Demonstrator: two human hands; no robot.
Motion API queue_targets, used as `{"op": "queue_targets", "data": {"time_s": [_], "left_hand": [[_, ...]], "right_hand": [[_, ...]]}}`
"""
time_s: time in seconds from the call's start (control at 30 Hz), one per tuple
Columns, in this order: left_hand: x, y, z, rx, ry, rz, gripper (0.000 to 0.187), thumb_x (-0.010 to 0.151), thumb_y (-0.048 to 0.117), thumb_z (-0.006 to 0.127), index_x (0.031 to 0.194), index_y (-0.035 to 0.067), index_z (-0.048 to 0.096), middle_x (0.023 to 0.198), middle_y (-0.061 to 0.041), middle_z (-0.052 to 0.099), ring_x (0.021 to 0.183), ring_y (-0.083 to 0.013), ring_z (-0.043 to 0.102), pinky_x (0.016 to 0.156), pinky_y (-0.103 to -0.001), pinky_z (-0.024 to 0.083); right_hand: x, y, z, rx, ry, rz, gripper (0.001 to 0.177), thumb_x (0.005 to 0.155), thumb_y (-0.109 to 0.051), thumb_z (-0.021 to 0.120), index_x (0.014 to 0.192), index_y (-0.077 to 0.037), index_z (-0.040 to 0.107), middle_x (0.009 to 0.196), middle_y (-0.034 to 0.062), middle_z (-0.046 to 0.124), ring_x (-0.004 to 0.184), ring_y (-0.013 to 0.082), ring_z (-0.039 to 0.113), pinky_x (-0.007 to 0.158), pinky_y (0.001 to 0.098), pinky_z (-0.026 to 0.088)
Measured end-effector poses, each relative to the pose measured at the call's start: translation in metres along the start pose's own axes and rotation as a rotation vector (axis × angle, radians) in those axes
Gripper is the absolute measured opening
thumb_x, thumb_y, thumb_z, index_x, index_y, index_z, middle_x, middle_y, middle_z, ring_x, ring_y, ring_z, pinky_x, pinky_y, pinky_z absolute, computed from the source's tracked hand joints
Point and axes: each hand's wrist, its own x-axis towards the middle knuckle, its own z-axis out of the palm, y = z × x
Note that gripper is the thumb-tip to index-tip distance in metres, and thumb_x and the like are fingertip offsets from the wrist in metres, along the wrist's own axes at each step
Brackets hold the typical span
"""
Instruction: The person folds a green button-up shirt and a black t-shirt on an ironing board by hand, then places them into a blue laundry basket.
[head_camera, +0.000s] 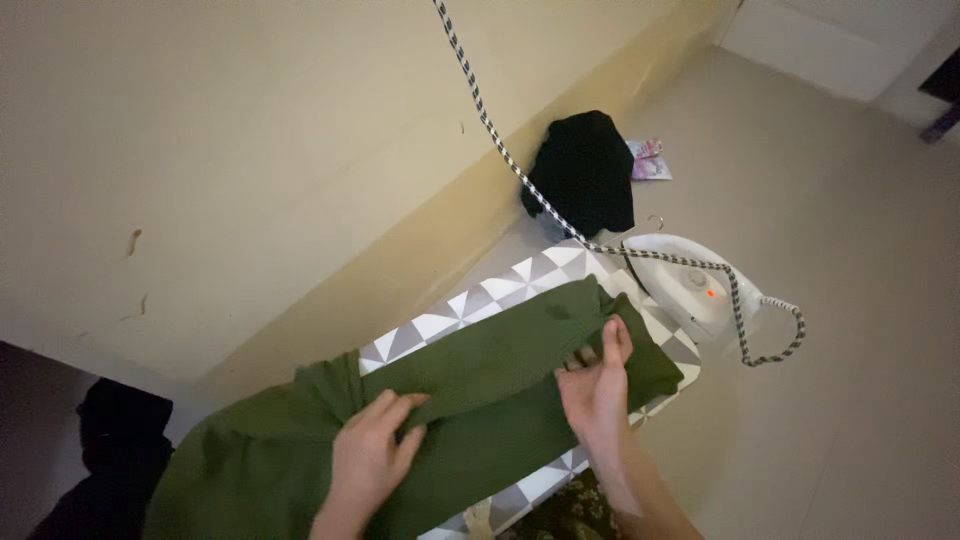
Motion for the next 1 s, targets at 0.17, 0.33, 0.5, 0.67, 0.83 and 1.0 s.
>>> {"op": "queue_targets", "data": {"time_s": [0.17, 0.33, 0.5, 0.67, 0.83, 1.0], "left_hand": [[-0.005, 0.016, 0.01, 0.017, 0.08, 0.088, 0.036, 0.076, 0.018, 0.079, 0.112, 0.015, 0.073, 0.085, -0.008, 0.06, 0.073, -0.0286, 0.064, 0.066, -0.039, 0.053], [0.011, 0.025, 0.005, -0.049, 0.131, -0.008, 0.035, 0.082, 0.02, 0.079, 0.117, 0.019, 0.075, 0.084, -0.005, 0.058, 0.066, -0.0231, 0.065, 0.059, -0.036, 0.053], [0.012, 0.025, 0.008, -0.025, 0.125, 0.034, 0.039, 0.082, 0.02, 0.079, 0.121, 0.022, 0.074, 0.083, -0.004, 0.057, 0.066, -0.0222, 0.064, 0.059, -0.036, 0.052], [-0.002, 0.015, 0.023, -0.007, 0.19, 0.11, 0.046, 0.077, 0.017, 0.082, 0.122, 0.024, 0.075, 0.083, -0.005, 0.058, 0.068, -0.0242, 0.064, 0.059, -0.037, 0.052], [-0.014, -0.001, 0.047, 0.056, 0.008, 0.102, 0.053, 0.076, 0.01, 0.081, 0.128, 0.017, 0.071, 0.085, -0.009, 0.052, 0.066, -0.0265, 0.06, 0.061, -0.038, 0.052], [-0.017, -0.005, 0.049, 0.033, 0.073, 0.152, 0.05, 0.074, 0.009, 0.08, 0.123, 0.016, 0.073, 0.083, -0.01, 0.051, 0.069, -0.0264, 0.061, 0.061, -0.039, 0.051]], "right_hand": [[0.02, -0.019, -0.02, 0.212, -0.354, 0.14, 0.071, 0.098, -0.04, 0.061, 0.147, 0.004, 0.036, 0.153, 0.0283, 0.048, 0.138, 0.0399, 0.05, 0.111, 0.0513, 0.043], [0.011, 0.054, -0.097, 0.175, -0.654, -0.036, 0.022, 0.104, -0.005, 0.062, 0.116, 0.006, 0.048, 0.124, 0.0258, 0.059, 0.128, 0.0434, 0.059, 0.118, 0.0569, 0.051], [-0.017, 0.097, -0.065, -1.35, -1.004, -0.686, 0.037, 0.082, -0.008, 0.054, 0.114, 0.002, 0.07, 0.118, 0.0202, 0.07, 0.113, 0.0338, 0.068, 0.1, 0.0439, 0.055], [0.037, 0.078, -0.014, -2.172, -1.105, -0.693, 0.043, 0.098, -0.038, 0.056, 0.128, -0.009, 0.064, 0.125, 0.0178, 0.065, 0.115, 0.0343, 0.063, 0.1, 0.0508, 0.049], [0.095, 0.024, -0.021, -2.257, -0.606, -0.4, 0.062, 0.097, -0.055, 0.05, 0.145, -0.017, 0.052, 0.148, 0.012, 0.054, 0.138, 0.0267, 0.05, 0.119, 0.0515, 0.034], [0.159, -0.01, -0.072, -2.234, -0.615, -0.781, 0.066, 0.091, -0.059, 0.051, 0.146, -0.023, 0.052, 0.154, 0.0082, 0.049, 0.142, 0.0302, 0.045, 0.118, 0.0518, 0.034]]}}
